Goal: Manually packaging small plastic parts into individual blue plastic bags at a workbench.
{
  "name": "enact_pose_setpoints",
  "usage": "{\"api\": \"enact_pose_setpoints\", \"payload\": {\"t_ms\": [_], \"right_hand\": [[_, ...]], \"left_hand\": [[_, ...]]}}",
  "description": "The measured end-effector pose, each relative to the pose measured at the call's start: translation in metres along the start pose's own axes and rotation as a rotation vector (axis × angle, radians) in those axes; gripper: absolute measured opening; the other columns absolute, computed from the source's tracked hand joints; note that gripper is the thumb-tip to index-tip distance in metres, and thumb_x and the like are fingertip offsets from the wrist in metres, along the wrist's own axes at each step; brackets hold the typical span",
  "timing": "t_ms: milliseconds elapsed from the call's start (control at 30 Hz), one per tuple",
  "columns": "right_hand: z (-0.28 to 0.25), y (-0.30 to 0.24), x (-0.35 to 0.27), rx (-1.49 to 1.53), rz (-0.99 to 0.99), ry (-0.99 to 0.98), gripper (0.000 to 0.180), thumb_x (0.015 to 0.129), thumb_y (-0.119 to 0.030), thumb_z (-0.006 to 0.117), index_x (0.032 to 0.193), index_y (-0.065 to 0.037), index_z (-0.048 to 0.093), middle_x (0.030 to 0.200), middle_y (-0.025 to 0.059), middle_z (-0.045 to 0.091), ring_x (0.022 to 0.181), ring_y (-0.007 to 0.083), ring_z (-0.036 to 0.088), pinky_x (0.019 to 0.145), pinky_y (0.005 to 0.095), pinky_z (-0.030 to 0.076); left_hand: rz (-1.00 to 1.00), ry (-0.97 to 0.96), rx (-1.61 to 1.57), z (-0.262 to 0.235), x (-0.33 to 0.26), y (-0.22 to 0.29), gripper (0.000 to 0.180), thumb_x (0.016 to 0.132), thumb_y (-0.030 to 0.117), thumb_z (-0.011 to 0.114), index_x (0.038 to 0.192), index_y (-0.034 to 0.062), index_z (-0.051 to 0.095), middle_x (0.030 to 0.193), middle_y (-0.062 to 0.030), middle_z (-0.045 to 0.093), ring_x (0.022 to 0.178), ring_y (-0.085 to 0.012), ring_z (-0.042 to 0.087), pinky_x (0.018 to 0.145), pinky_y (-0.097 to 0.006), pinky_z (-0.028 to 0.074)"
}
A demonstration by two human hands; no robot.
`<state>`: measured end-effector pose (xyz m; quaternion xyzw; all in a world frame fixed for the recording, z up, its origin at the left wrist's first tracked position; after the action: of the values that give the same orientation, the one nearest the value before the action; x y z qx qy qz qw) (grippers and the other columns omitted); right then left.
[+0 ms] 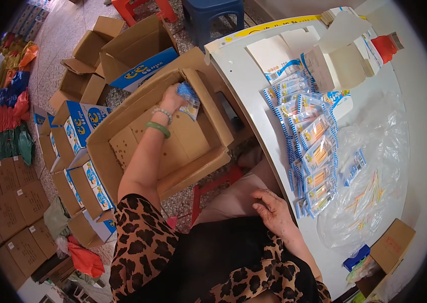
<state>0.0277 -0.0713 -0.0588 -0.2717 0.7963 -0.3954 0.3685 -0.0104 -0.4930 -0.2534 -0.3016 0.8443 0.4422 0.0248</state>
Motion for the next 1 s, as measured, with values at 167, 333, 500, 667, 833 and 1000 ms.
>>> {"api": "enact_pose_setpoints", "payload": {"t_ms": [167,333,500,667,833,1000], "right_hand": [[-0.001,0.002,-0.002,-0.003,0.024,-0.004,0.024,0.082,-0.007,0.063,0.105,-0.003,0.059,0.106,0.0167,0.061,0.101,0.0349,0.058,0.086,0.0363,0.048],[0.001,0.001,-0.002,-0.017,0.011,-0.029,0.024,0.082,-0.009,0.063,0.105,-0.003,0.059,0.107,0.0164,0.061,0.101,0.0352,0.058,0.085,0.0369,0.049],[-0.004,-0.001,-0.008,-0.061,-0.036,0.014,0.025,0.082,-0.004,0.063,0.106,-0.002,0.058,0.102,0.0129,0.060,0.092,0.0314,0.059,0.080,0.0322,0.048],[-0.022,-0.015,-0.020,0.072,0.041,0.011,0.024,0.083,-0.007,0.062,0.106,-0.002,0.058,0.104,0.0144,0.062,0.094,0.0311,0.060,0.082,0.0328,0.049],[-0.058,-0.011,-0.055,0.362,0.123,0.048,0.020,0.087,-0.007,0.061,0.106,-0.001,0.059,0.098,0.0055,0.062,0.091,0.0150,0.059,0.081,0.0272,0.047],[-0.095,0.019,-0.099,0.568,0.229,0.298,0.015,0.089,-0.009,0.059,0.103,-0.002,0.059,0.088,0.0025,0.062,0.082,0.0108,0.058,0.075,0.0249,0.048]], "left_hand": [[0.060,0.205,0.215,-0.013,-0.022,0.042,0.054,0.056,0.006,0.074,0.109,0.0041,0.063,0.102,-0.0125,0.062,0.098,-0.0336,0.059,0.087,-0.037,0.048],[0.004,0.236,0.220,-0.019,-0.021,0.035,0.047,0.058,0.009,0.073,0.104,0.0041,0.063,0.105,-0.0129,0.063,0.099,-0.0326,0.060,0.083,-0.039,0.048],[-0.177,0.249,-0.035,-0.004,-0.018,0.011,0.047,0.061,0.012,0.073,0.106,0.0022,0.061,0.108,-0.0206,0.061,0.100,-0.0326,0.060,0.084,-0.039,0.047],[-0.135,0.605,-0.152,0.018,-0.027,-0.030,0.061,0.065,0.007,0.072,0.121,-0.0015,0.048,0.105,-0.0181,0.060,0.085,-0.0275,0.062,0.070,-0.034,0.049],[-0.252,0.371,-0.774,0.025,-0.051,-0.013,0.059,0.074,-0.007,0.060,0.128,0.0002,0.036,0.101,-0.0137,0.058,0.083,-0.0208,0.061,0.058,-0.027,0.050],[-0.288,0.346,-0.730,0.000,-0.068,-0.027,0.048,0.078,-0.004,0.060,0.124,-0.0031,0.044,0.097,-0.0091,0.056,0.078,-0.0149,0.057,0.059,-0.024,0.048]]}}
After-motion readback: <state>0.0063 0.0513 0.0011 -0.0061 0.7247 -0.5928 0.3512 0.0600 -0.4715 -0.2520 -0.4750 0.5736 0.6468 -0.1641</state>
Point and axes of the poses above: each hand's wrist, its own x-axis towards the middle knuckle, its own z-axis out of the palm, y = z × x, the point moved 4 cm from there along x, towards the middle knuckle
